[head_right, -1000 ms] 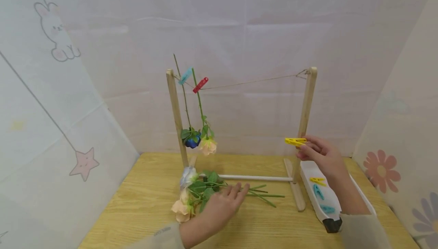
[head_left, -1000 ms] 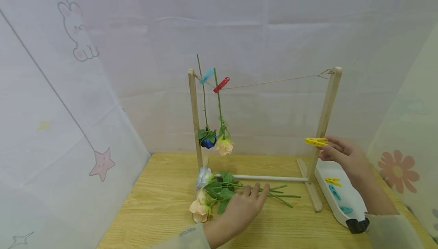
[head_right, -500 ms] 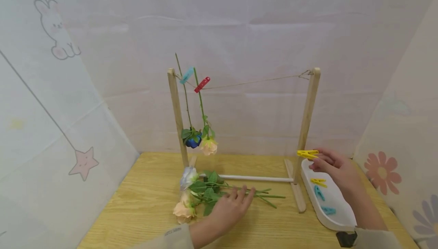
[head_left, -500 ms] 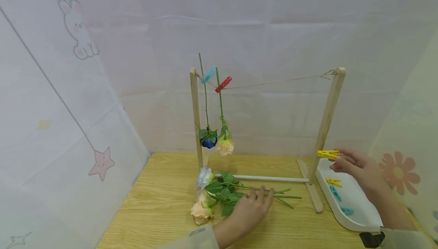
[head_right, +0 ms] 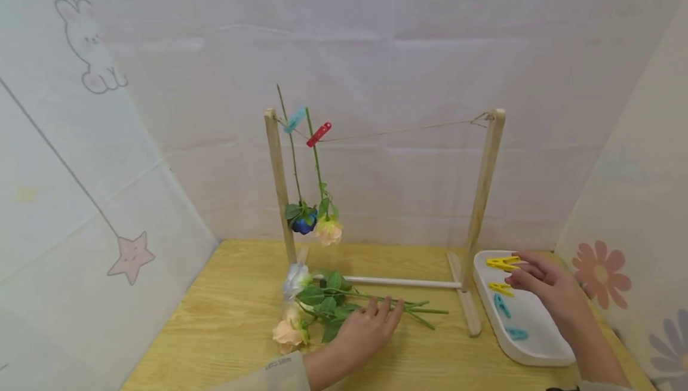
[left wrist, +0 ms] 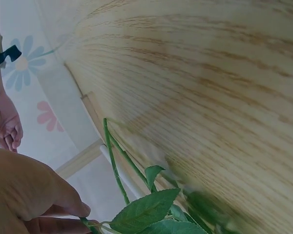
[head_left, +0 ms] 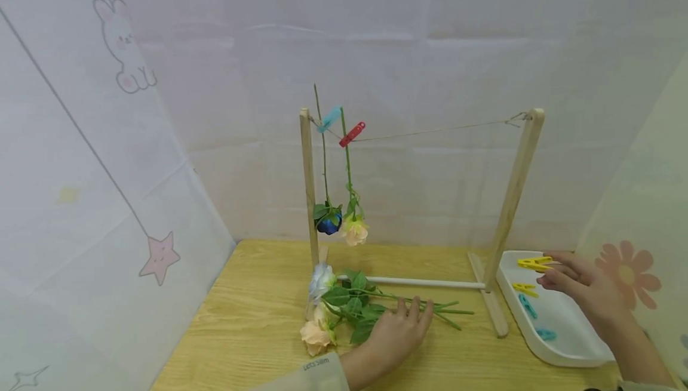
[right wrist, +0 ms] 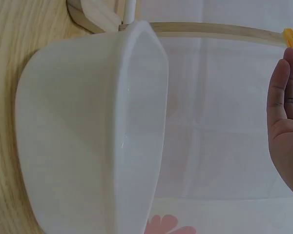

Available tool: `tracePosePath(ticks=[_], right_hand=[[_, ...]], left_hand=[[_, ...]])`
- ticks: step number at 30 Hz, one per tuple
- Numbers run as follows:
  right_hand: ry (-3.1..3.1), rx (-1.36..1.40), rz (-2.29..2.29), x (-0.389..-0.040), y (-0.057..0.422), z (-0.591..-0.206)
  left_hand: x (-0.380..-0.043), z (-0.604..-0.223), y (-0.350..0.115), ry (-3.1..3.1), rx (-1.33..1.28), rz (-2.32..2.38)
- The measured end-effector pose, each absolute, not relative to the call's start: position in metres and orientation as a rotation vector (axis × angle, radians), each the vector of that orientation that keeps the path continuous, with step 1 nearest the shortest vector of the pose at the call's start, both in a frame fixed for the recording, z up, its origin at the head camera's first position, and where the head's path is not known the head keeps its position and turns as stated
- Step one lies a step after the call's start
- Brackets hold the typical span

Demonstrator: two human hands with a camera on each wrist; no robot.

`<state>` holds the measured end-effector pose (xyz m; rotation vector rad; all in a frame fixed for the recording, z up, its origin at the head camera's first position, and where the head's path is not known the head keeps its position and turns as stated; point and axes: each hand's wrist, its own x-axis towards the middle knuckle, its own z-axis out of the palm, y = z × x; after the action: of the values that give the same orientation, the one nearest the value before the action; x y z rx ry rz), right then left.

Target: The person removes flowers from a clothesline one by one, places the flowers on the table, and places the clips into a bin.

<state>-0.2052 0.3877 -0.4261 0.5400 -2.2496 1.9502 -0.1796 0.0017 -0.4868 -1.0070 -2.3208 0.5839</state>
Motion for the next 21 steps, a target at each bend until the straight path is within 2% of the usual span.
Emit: tracePosePath(ticks=[21], right_hand=[[-2.187,0.314,2.081,-0.196,0.432,-0.471]], left_hand=[[-0.182,-0.488,0.007,-2.414,-1.023,0.6]])
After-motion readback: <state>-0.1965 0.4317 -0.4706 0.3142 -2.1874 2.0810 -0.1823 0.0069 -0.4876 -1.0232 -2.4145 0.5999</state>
